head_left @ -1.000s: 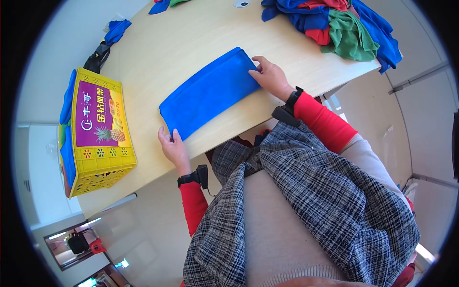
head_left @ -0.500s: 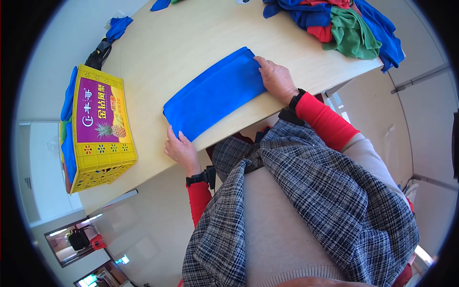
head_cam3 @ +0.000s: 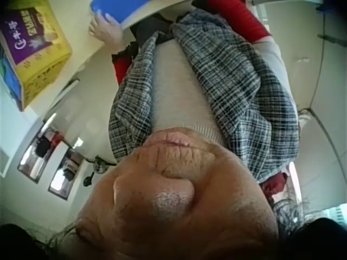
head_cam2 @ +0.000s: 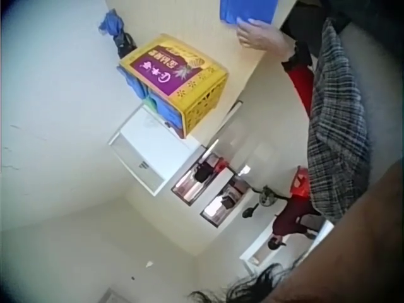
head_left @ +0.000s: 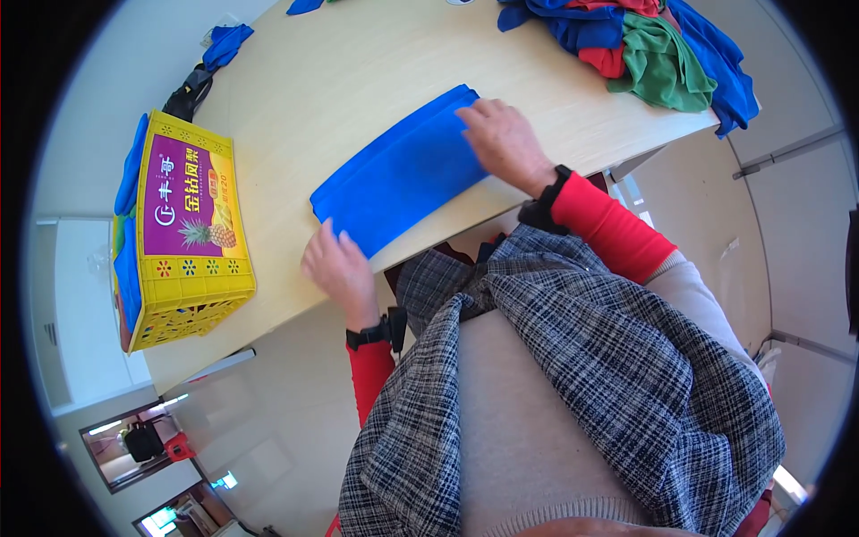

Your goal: The person picks up a blue cloth, spreads it out on the table, and folds it into a small rectangle before placing it into a yellow crate. They then pick up a red cloth from a pile.

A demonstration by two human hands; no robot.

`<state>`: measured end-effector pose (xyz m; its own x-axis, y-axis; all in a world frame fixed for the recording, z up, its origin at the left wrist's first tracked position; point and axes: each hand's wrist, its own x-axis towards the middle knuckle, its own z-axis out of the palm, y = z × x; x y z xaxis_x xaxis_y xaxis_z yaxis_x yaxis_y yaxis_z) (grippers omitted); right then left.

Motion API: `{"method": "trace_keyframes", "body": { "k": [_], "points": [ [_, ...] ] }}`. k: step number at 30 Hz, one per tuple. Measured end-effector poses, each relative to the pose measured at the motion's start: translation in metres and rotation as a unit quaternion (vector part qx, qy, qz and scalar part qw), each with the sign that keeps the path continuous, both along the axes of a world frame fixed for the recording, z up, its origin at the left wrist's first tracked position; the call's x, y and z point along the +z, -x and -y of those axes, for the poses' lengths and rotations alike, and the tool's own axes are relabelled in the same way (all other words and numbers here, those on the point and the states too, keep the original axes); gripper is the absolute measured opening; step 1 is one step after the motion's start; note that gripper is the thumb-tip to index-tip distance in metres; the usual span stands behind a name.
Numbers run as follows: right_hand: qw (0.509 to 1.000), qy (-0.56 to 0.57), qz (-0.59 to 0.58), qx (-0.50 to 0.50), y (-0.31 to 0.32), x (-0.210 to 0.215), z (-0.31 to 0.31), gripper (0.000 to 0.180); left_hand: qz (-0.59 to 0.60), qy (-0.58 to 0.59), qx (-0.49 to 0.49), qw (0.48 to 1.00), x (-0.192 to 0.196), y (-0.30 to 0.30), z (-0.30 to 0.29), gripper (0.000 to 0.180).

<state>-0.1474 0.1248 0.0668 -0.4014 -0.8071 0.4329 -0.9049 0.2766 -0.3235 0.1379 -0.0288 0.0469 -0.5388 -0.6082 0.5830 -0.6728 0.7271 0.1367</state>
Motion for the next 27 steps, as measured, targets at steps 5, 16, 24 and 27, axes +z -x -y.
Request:
{"method": "trace_keyframes", "body": {
  "k": [5, 16, 24, 27],
  "points": [
    [0.985, 0.056, 0.065, 0.15, -0.074, -0.019, 0.053, 0.056, 0.079, -0.071, -0.199, 0.974, -0.015, 0.072, 0.006, 0.047],
    [0.99, -0.127, -0.04, 0.034, -0.021, -0.043, 0.042, 0.066, 0.184, -0.14, -0.096, 0.968, -0.031, 0.063, 0.017, 0.063],
    [0.988, -0.144, -0.044, -0.045, 0.011, -0.046, 0.029, 0.064, 0.163, -0.158, -0.015, 0.974, -0.041, 0.023, 0.044, 0.064],
    [0.988, -0.132, -0.039, -0.063, 0.024, -0.052, 0.022, 0.063, 0.146, -0.178, 0.014, 0.973, -0.035, 0.011, 0.05, 0.066]
  ]
}}
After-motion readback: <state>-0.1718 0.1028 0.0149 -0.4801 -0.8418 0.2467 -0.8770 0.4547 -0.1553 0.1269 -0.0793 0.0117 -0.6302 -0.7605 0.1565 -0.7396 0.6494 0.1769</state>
